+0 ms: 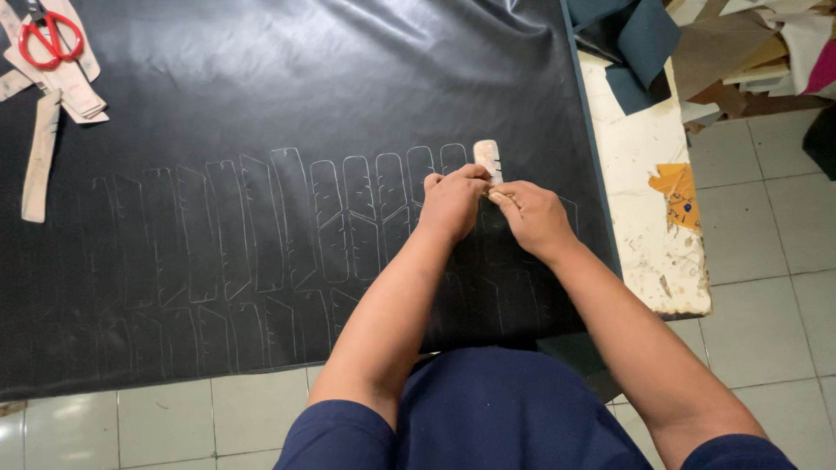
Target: The person uses a small paper template and a pencil to trace repeating patterns onto a large black sheet of material. They repeatedly reposition the template and trace its outline, then move to a different section of the sheet to continue tracing.
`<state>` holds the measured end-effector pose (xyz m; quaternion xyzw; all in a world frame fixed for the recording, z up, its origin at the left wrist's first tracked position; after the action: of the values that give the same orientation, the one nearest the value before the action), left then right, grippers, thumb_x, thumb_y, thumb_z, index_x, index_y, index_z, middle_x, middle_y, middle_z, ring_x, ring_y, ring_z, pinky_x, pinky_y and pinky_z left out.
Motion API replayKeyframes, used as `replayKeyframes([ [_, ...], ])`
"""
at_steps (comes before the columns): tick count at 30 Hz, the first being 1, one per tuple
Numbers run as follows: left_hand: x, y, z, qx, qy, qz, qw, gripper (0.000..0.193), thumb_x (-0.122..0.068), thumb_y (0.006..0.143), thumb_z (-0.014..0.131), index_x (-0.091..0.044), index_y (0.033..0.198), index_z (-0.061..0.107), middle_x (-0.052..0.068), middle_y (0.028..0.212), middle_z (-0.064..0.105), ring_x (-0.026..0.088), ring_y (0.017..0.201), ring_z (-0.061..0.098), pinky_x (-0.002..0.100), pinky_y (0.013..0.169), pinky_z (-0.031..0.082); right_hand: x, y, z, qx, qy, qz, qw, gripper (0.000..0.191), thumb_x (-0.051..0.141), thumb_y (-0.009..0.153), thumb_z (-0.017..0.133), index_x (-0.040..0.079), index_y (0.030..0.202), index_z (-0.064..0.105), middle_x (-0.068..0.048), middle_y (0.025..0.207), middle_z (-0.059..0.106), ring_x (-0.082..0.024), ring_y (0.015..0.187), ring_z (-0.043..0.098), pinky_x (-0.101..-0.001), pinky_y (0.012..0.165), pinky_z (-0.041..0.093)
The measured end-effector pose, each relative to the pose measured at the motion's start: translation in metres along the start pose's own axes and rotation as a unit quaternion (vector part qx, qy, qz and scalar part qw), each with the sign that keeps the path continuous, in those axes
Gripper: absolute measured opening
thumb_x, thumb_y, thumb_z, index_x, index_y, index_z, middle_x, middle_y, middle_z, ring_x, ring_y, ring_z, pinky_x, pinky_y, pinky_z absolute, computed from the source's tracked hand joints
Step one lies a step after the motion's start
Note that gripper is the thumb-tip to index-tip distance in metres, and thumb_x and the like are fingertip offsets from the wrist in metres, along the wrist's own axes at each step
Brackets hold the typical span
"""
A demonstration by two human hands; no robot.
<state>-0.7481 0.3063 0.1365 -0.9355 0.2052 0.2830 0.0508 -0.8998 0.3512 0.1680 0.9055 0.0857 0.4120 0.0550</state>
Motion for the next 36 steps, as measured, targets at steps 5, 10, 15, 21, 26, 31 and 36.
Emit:
replayKeyframes([
  [5, 0.003, 0.004, 0.004, -0.04, -0.014, 0.009, 0.999, 0.033, 0.0, 0.085, 0.06, -0.023, 0.097, 0.079, -0.011, 0.118, 0.07, 0.01, 0.109, 0.065, 0.038, 0.091, 0.037, -0.01, 0.006, -0.012, -0.06, -0.012, 0.025, 0.998, 0.017, 0.018, 0.101, 0.065, 0.004, 0.103, 0.075, -0.012, 0.101, 0.075, -0.028, 0.091, 0.073, -0.0359, 0.08, 0.056],
  [10, 0.009, 0.007, 0.011, -0.071, -0.032, 0.014, 0.997, 0.021, -0.004, 0.086, 0.063, -0.019, 0.091, 0.077, -0.01, 0.116, 0.071, 0.011, 0.105, 0.066, 0.039, 0.091, 0.038, -0.021, 0.02, -0.01, -0.066, 0.02, 0.005, 0.998, 0.018, 0.018, 0.102, 0.064, 0.003, 0.104, 0.074, -0.014, 0.102, 0.075, -0.029, 0.092, 0.074, -0.0366, 0.081, 0.056],
  [15, 0.01, 0.009, 0.015, -0.081, -0.03, 0.014, 0.996, 0.024, -0.002, 0.083, 0.063, -0.019, 0.091, 0.078, -0.01, 0.116, 0.071, 0.012, 0.104, 0.067, 0.039, 0.091, 0.038, -0.023, 0.025, -0.007, -0.067, -0.036, -0.025, 0.997, 0.017, 0.018, 0.102, 0.066, 0.004, 0.102, 0.074, -0.014, 0.099, 0.074, -0.033, 0.089, 0.071, -0.0398, 0.078, 0.055],
  [21, 0.008, 0.012, 0.016, -0.086, -0.012, 0.012, 0.996, 0.026, -0.001, 0.084, 0.061, -0.018, 0.095, 0.078, -0.01, 0.116, 0.072, 0.012, 0.103, 0.067, 0.04, 0.092, 0.039, -0.019, 0.03, 0.001, -0.08, -0.087, -0.05, 0.992, 0.017, 0.019, 0.102, 0.066, 0.004, 0.1, 0.073, -0.014, 0.097, 0.073, -0.034, 0.087, 0.07, -0.0418, 0.077, 0.055],
  [26, 0.004, 0.012, 0.014, -0.083, -0.001, 0.018, 0.996, 0.026, 0.0, 0.085, 0.059, -0.016, 0.097, 0.077, -0.008, 0.116, 0.072, 0.013, 0.106, 0.066, 0.042, 0.098, 0.039, -0.03, 0.037, 0.004, -0.083, -0.013, -0.024, 0.996, 0.019, 0.02, 0.101, 0.065, 0.003, 0.101, 0.073, -0.015, 0.095, 0.073, -0.034, 0.086, 0.071, -0.0408, 0.076, 0.055],
  [31, -0.001, 0.007, 0.022, -0.1, -0.015, 0.017, 0.995, 0.029, 0.002, 0.078, 0.058, -0.014, 0.094, 0.077, -0.004, 0.115, 0.072, 0.017, 0.107, 0.068, 0.046, 0.1, 0.04, -0.07, 0.028, 0.001, -0.04, 0.177, 0.26, 0.949, 0.028, 0.027, 0.105, 0.057, 0.002, 0.104, 0.067, -0.016, 0.088, 0.07, -0.036, 0.08, 0.071, -0.0436, 0.074, 0.058],
  [36, 0.003, 0.01, 0.046, -0.149, -0.242, -0.168, 0.944, 0.025, -0.01, 0.091, 0.064, -0.007, 0.114, 0.072, 0.01, 0.117, 0.074, 0.025, 0.106, 0.071, 0.037, 0.092, 0.053, -0.072, 0.019, 0.013, 0.003, -0.032, 0.081, 0.996, 0.031, 0.023, 0.095, 0.065, 0.011, 0.122, 0.075, -0.014, 0.11, 0.069, -0.032, 0.1, 0.068, -0.0402, 0.089, 0.053],
])
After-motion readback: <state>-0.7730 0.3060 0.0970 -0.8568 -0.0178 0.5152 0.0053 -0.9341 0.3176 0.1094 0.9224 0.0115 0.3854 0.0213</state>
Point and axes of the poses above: each hand's wrist, its own y-axis towards the middle knuckle, its own z-axis out of the palm, x = y × z, the point moved 3 cm from there along y, towards the middle knuckle
